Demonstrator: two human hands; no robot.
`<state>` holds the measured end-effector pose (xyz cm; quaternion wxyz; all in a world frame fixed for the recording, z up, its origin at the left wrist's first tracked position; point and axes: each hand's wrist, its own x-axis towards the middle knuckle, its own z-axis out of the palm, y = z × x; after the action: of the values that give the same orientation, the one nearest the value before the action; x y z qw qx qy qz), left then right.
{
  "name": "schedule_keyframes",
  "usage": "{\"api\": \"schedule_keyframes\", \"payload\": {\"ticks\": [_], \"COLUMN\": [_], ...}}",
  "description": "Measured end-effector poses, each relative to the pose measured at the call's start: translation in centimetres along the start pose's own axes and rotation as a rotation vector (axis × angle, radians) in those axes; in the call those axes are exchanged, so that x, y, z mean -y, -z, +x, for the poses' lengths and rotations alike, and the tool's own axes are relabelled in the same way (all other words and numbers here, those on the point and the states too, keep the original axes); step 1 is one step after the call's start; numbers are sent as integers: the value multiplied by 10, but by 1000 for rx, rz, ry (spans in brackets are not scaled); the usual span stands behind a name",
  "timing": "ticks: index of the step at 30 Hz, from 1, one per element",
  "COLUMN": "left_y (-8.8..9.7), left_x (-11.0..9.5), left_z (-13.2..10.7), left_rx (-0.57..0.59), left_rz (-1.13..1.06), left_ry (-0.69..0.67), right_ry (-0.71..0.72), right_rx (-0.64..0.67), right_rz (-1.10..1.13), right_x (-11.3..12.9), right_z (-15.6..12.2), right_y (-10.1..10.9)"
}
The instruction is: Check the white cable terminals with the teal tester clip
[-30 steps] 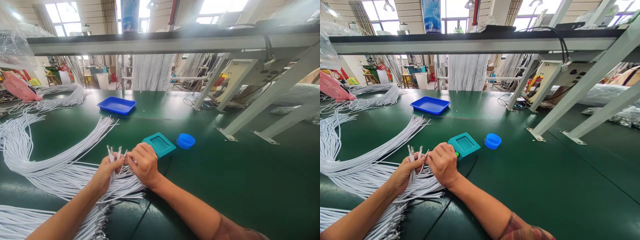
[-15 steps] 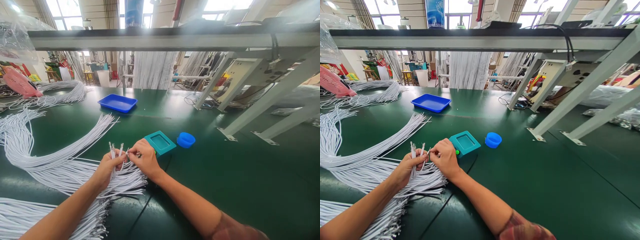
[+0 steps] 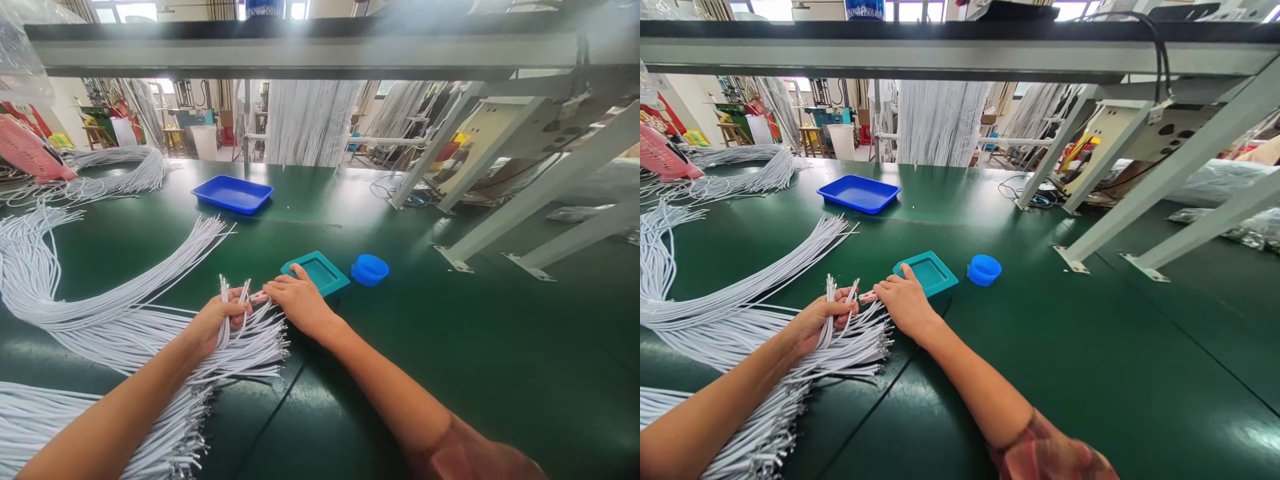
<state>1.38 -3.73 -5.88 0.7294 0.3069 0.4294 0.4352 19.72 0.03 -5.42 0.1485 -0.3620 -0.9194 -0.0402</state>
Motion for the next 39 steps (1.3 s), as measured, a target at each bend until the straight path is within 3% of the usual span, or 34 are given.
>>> {"api": "schedule_keyframes", "payload": {"ticks": [6, 11, 19, 21, 23, 26, 33, 39], "left_y": [2, 2, 2, 3, 3, 3, 6, 3], "left_x": [0, 1, 1, 1, 1, 1, 0, -6], "left_z": [3, 7, 9, 10, 11, 11, 2, -12], "left_rx": [74, 52, 32, 25, 16, 6, -16, -8], "left_rz": [5, 25, 11, 9, 14, 13, -33, -34], "left_ry": [46, 98, 146, 141, 136, 142, 106, 7], "right_ry": [-45, -35, -24, -92, -255, -418, -427, -390], "right_rx": [-89, -155, -86, -126, -187, -190, -167, -251], "right_rz": [-25, -102, -67, -78, -134, -195, -148, 75], "right_x": [2, 3, -2, -7, -11, -14, -13, -16], "right_z": [4, 7, 3, 1, 0, -1, -1, 2], "right_y": [-4, -10, 3, 7, 7, 1, -3, 7]}}
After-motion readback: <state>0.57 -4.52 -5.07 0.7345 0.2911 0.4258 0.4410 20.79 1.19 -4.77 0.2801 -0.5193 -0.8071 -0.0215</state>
